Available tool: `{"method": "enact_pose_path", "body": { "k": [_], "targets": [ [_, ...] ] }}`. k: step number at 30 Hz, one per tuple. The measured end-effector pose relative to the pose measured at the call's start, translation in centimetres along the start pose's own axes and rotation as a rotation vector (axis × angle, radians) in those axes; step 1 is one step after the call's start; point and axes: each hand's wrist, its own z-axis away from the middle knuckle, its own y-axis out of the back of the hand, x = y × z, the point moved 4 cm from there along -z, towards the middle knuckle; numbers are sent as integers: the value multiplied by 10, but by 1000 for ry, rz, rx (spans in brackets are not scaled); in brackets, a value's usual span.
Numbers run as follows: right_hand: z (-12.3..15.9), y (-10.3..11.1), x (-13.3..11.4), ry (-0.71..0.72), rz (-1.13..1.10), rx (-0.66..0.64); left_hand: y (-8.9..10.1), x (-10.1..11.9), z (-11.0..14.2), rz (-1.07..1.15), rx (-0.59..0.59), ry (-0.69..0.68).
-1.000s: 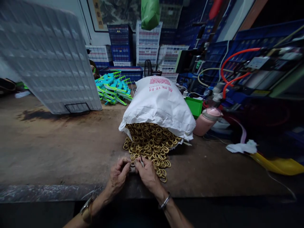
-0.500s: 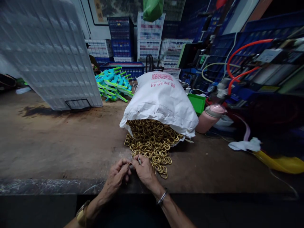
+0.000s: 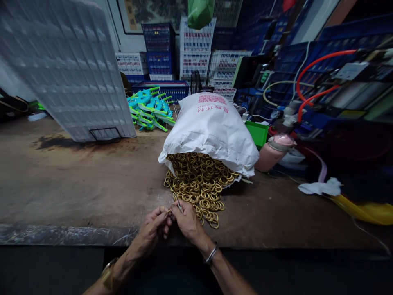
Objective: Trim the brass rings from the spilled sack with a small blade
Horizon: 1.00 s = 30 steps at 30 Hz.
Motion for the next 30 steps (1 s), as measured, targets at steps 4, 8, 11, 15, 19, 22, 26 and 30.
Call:
{"method": "enact_pose_path", "body": {
  "k": [4,8,11,15,19,22,26,30],
  "targets": [
    [0,4,2,19,110,57,-1,0,4,29,10,-12],
    [4,6,6,98,345,110,1,2,4,11,38,-23],
    [8,1,6,166,451,62,2,4,4,17,43,-40],
    [10,-4,2,164,345,20,2,7,5,75,30,-35],
    [6,-6,-1,153,242,-5,-1,6,7,242,-5,72],
    [3,-7,3,132,181,-22,-2,4,7,308,-13,141],
    [0,-7,14,-18,45,21,9,4,5,88,103,50],
    [3,-10,20,-283,-169,-44,20,17,10,-358,244,-282]
  ]
}}
